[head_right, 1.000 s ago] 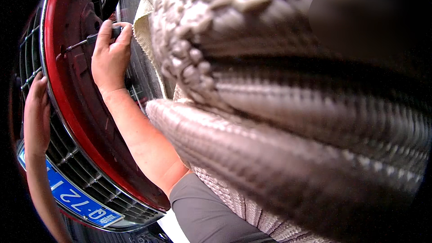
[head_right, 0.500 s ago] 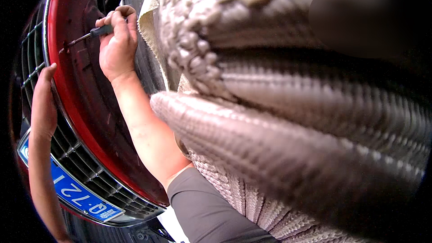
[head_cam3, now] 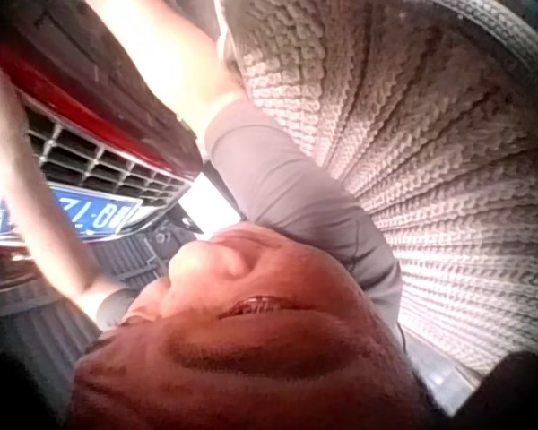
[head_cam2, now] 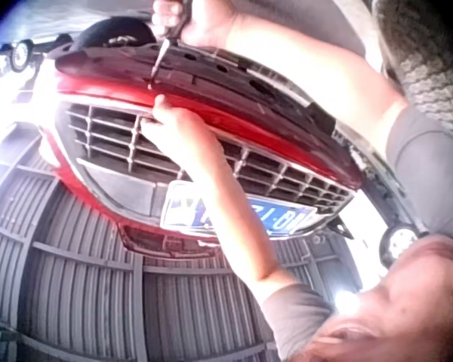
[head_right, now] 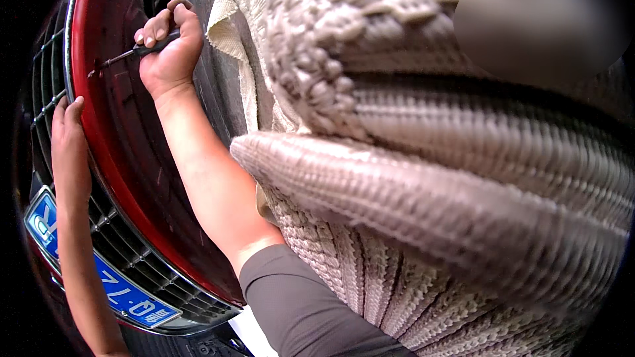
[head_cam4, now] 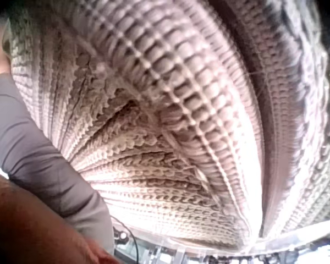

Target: The person unscrews fasteners from a car's front bumper using a screwdriver. They then pick up and carry a floor mat, unfold it on the ground, and work underneath the vehicle with the screwdriver.

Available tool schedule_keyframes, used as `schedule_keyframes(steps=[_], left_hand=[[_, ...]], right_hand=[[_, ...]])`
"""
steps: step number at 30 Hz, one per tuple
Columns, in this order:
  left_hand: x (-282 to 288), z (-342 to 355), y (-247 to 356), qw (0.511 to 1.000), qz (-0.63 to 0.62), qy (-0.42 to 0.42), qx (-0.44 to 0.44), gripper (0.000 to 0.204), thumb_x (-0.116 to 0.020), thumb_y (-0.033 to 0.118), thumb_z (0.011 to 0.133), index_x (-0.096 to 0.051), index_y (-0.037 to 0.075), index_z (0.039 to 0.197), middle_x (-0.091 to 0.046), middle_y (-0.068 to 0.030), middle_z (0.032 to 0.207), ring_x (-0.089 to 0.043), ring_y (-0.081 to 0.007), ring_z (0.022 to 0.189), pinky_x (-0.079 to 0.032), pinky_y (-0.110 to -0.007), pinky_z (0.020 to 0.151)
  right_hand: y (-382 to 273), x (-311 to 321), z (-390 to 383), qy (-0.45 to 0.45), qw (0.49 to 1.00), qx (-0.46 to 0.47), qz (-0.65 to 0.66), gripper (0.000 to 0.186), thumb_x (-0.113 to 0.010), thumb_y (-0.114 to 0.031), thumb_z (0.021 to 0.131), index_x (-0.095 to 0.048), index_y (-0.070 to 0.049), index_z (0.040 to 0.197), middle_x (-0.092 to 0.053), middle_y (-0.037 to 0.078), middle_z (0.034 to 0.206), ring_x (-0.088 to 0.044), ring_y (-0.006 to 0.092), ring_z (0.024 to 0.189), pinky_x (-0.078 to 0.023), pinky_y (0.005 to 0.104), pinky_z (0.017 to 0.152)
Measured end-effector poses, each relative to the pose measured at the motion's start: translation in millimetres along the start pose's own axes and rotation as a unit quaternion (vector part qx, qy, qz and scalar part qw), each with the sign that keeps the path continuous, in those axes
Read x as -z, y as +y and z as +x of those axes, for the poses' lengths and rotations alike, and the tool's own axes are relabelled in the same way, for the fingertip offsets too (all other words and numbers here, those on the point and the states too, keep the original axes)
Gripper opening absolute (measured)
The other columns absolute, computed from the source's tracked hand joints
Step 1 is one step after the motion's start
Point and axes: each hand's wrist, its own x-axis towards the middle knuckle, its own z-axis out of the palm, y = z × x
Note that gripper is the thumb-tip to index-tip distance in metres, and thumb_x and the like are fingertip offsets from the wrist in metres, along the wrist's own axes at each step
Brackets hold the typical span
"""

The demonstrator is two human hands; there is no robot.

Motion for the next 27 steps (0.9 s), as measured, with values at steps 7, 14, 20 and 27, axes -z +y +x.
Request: schedule_keyframes(steps=[7, 14, 20, 27], left_hand=[[4.2, -42.6, 25.3, 0.955, 0.069, 0.006, -0.29, 0.048, -0.053, 0.021, 0.103, -0.048, 0.0, 0.146, -0.061, -0.02, 0.135, -0.06, -0.0276, 0.127, -0.046, -0.039, 0.108], [-18.1, 58.0, 68.2, 0.8, 0.272, -0.231, -0.482, 0.047, -0.062, -0.009, 0.083, -0.06, -0.001, 0.13, -0.063, -0.0187, 0.127, -0.063, -0.0342, 0.118, -0.05, -0.041, 0.105], [-62.0, 72.1, 124.2, 0.771, 0.413, -0.405, -0.267, 0.028, -0.067, 0.002, 0.088, -0.066, -0.005, 0.116, -0.071, -0.0198, 0.094, -0.073, -0.0268, 0.078, -0.061, -0.035, 0.075], [-72.9, 85.0, 59.3, 0.781, 0.303, -0.186, -0.514, 0.021, -0.07, 0.007, 0.085, -0.068, -0.001, 0.105, -0.07, -0.0193, 0.094, -0.069, -0.0346, 0.088, -0.055, -0.043, 0.082]], right_hand=[[2.9, -4.9, -6.3, 0.112, 0.985, 0.056, -0.118, 0.033, -0.053, -0.047, 0.101, -0.058, -0.016, 0.109, -0.06, 0.001, 0.081, -0.056, 0.0147, 0.076, -0.045, 0.0353, 0.077], [-2.8, 0.4, -12.4, 0.116, 0.966, 0.052, -0.226, 0.061, -0.051, -0.059, 0.1, -0.048, -0.015, 0.141, -0.051, 0.003, 0.121, -0.05, 0.0149, 0.096, -0.045, 0.0334, 0.087], [-14.5, -7.3, -7.3, 0.104, 0.954, 0.014, -0.282, 0.063, -0.044, -0.048, 0.107, -0.043, 0.001, 0.147, -0.057, 0.012, 0.124, -0.055, 0.0216, 0.11, -0.044, 0.0347, 0.099], [-13.6, -35.5, -28.5, 0.211, 0.8, 0.111, -0.55, 0.051, -0.051, -0.044, 0.106, -0.063, 0.005, 0.117, -0.068, 0.014, 0.097, -0.063, 0.023, 0.09, -0.05, 0.0351, 0.085]])
